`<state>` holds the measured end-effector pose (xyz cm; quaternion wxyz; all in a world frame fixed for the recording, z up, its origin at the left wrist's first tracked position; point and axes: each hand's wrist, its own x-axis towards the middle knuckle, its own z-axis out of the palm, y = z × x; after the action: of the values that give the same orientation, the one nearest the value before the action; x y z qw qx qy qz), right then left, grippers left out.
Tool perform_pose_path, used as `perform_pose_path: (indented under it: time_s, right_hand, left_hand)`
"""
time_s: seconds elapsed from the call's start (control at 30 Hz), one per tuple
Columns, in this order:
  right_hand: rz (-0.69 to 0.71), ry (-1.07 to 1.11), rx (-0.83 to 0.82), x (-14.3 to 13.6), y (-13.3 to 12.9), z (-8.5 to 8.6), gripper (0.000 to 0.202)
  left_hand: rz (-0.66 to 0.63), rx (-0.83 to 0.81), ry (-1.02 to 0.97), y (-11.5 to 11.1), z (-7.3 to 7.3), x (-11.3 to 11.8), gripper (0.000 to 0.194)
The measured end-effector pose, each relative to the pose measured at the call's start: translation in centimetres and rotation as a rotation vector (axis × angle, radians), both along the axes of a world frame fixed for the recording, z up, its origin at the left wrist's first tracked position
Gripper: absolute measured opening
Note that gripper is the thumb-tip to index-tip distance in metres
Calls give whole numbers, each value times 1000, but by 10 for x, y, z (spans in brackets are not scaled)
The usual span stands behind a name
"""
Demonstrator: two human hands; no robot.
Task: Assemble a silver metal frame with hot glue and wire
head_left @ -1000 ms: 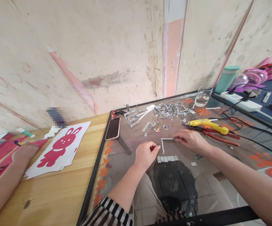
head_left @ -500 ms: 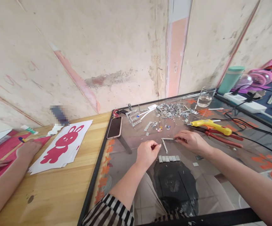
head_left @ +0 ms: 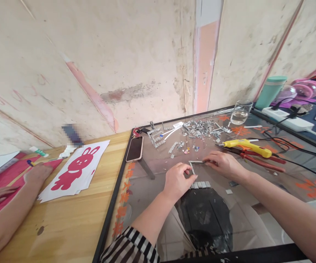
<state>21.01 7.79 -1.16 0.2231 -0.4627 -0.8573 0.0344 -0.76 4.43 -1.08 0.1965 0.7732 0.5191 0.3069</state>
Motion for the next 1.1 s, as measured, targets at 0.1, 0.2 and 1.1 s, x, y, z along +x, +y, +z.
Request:
perform_pose_path:
  time_s: [0.1, 0.2, 1.1]
  right_hand:
    - [4, -7, 8, 0, 1, -1, 21]
    - [-2, -13, 16, 0, 2, -1, 22]
    - [-185, 374, 92, 3, -17, 73, 23]
  left_hand:
    - [-11, 2, -8, 0, -1, 0, 15]
    - [-26, 24, -17, 1, -3, -1, 12]
    - [-38, -5, -35, 3, -4, -6, 23]
